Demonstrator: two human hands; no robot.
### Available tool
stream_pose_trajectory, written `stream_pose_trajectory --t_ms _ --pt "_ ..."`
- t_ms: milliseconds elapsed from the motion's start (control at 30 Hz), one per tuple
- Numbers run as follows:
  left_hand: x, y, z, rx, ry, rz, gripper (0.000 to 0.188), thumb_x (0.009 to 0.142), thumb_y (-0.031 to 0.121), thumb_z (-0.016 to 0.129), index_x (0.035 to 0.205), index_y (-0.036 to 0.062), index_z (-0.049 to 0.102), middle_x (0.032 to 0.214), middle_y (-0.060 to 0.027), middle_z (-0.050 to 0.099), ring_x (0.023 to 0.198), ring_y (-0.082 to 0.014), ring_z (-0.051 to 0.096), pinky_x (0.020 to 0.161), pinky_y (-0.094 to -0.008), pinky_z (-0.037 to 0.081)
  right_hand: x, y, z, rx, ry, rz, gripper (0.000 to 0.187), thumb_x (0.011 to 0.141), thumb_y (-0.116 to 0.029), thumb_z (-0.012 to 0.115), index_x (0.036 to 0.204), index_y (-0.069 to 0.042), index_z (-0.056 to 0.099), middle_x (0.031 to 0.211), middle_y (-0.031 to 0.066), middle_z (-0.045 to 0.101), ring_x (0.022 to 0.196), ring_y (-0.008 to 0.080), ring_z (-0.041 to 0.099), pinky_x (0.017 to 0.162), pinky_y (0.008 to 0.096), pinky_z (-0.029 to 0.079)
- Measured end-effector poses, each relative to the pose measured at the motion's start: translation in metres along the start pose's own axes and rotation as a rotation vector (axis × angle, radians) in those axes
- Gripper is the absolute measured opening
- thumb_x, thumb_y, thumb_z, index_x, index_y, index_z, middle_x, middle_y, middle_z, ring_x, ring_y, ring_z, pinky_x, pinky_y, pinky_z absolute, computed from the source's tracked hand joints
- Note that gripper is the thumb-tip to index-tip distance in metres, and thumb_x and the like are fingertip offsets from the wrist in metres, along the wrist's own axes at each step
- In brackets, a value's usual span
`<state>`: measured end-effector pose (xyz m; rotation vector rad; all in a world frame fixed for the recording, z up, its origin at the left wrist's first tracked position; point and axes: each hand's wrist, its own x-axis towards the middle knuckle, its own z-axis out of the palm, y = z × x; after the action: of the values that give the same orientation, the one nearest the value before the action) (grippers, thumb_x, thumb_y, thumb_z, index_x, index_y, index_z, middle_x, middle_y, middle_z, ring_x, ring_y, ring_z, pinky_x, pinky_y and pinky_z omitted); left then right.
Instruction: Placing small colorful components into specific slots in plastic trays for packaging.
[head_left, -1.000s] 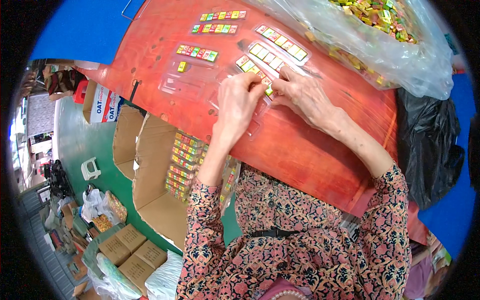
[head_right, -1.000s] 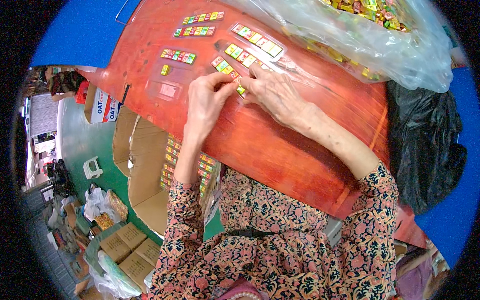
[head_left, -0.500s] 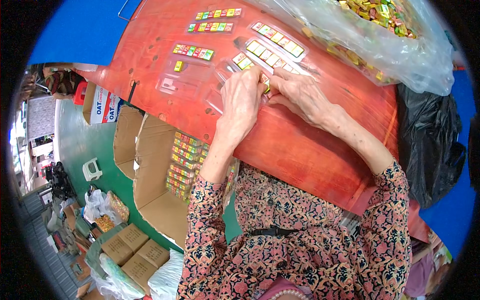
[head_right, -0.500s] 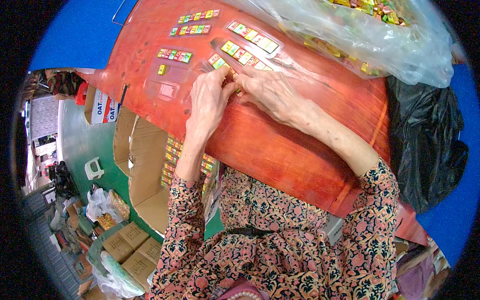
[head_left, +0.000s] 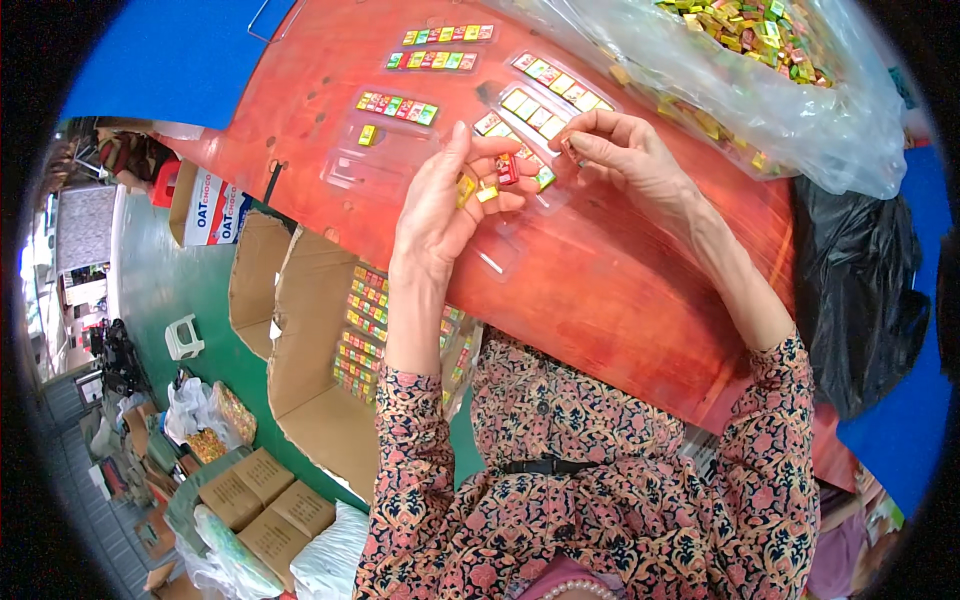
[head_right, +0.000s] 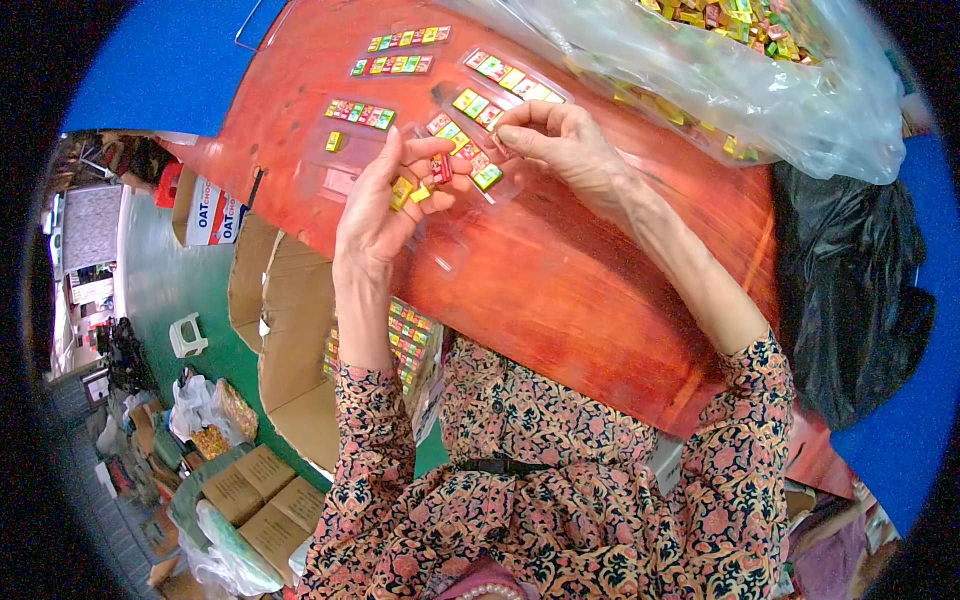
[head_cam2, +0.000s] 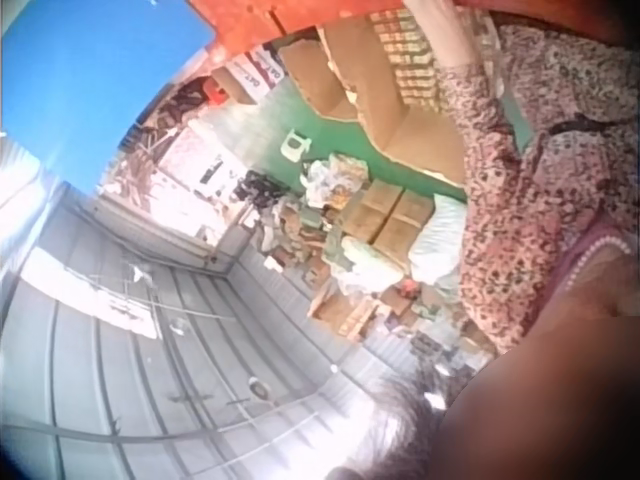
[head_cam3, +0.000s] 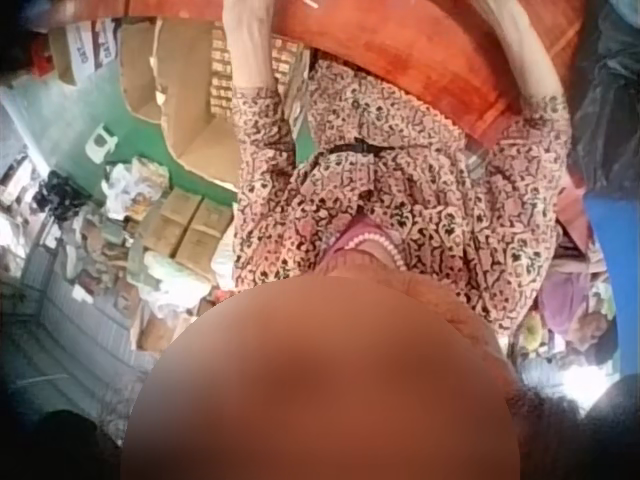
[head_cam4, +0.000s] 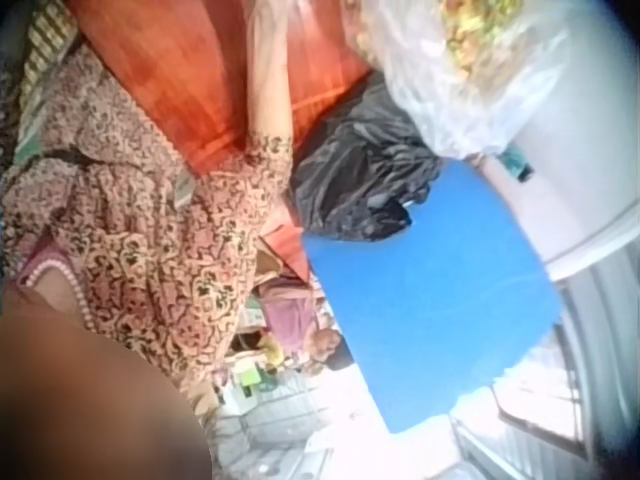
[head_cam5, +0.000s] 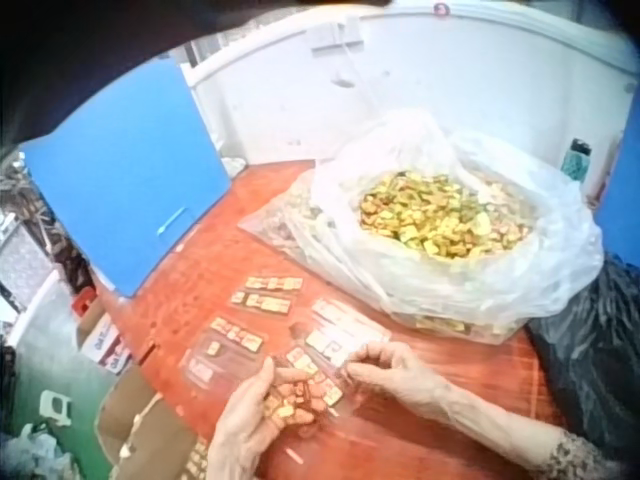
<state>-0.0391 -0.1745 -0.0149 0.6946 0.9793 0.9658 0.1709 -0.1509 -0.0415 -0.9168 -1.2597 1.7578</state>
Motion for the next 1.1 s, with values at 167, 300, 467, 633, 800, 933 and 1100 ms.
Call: stream_pose_trajectory --t_ms 167,300,467,633,800,933,1100 --pt "-0.003 -0.004 -0.007 -0.288 -0.169 -0.111 0.063 0.095 0.047 0.028 0.111 -0.0102 0.049 0.104 -0.023 0.058 0.093 -0.0294 0.06 0.078 -0.0388 0.053 -0.004 -0.01 0.023 0.14 -0.041 0.089 0.021 0.084 -0.016 0.063 0.099 -0.002 0.059 0.085 0.001 0.059 0.073 0.0049 0.056 0.062 0.0171 0.044" --pt "-0.006 -0.01 -0.002 -0.366 -0.153 -0.069 0.064 0.094 0.048 0.029 0.111 -0.0105 0.049 0.105 -0.0222 0.058 0.095 -0.0291 0.059 0.081 -0.0393 0.051 -0.007 -0.01 0.043 -0.055 -0.132 -0.087 0.022 0.079 -0.011 0.065 0.1 -0.003 0.061 0.087 -0.0001 0.058 0.076 0.0044 0.057 0.063 0.0168 0.044" --pt "-0.007 -0.021 -0.013 -0.442 -0.152 -0.097 0.065 0.094 0.05 0.029 0.111 -0.009 0.051 0.105 -0.0194 0.058 0.094 -0.0257 0.057 0.081 -0.0356 0.048 -0.011 -0.001 0.061 -0.82 -0.099 -0.713 0.023 0.071 -0.005 0.064 0.092 -0.001 0.06 0.107 0.007 0.059 0.087 0.0248 0.061 0.068 0.0318 0.052" --pt "-0.007 -0.024 -0.005 -0.566 -0.268 -0.1 0.065 0.093 0.05 0.03 0.111 -0.0089 0.051 0.107 -0.0186 0.057 0.095 -0.0241 0.057 0.081 -0.0341 0.048 -0.016 -0.001 0.056 -0.972 0.012 -0.736 0.019 0.072 -0.011 0.066 0.088 -0.004 0.059 0.087 0.0063 0.06 0.075 0.0223 0.061 0.06 0.0307 0.05" --pt "-0.005 -0.03 -0.009 -0.657 -0.348 -0.17 0.069 0.092 0.053 0.03 0.114 -0.0089 0.049 0.109 -0.0183 0.057 0.097 -0.0233 0.056 0.083 -0.0331 0.047 -0.021 -0.006 0.059 -0.95 0.036 -0.729 0.018 0.072 -0.015 0.066 0.087 -0.008 0.059 0.081 0.0049 0.059 0.071 0.0216 0.06 0.056 0.0308 0.048" --pt "-0.018 -0.024 0.011 -0.615 -0.203 -0.192 0.072 0.091 0.056 0.029 0.118 -0.0091 0.046 0.11 -0.018 0.056 0.099 -0.0229 0.056 0.084 -0.0324 0.046 -0.024 -0.003 0.069 -1.143 0.022 -0.66 0.02 0.071 -0.017 0.067 0.087 -0.009 0.059 0.082 0.0037 0.059 0.069 0.0211 0.06 0.054 0.032 0.046" --pt "-0.026 -0.025 0.015 -0.498 -0.07 -0.176 0.073 0.09 0.056 0.03 0.119 -0.009 0.044 0.108 -0.0176 0.057 0.099 -0.0239 0.056 0.086 -0.0337 0.046 -0.022 0.001 0.067 -0.923 -0.031 -0.613 0.013 0.072 -0.013 0.067 0.081 -0.006 0.061 0.078 0.0012 0.062 0.066 0.0148 0.059 0.053 0.0291 0.045"
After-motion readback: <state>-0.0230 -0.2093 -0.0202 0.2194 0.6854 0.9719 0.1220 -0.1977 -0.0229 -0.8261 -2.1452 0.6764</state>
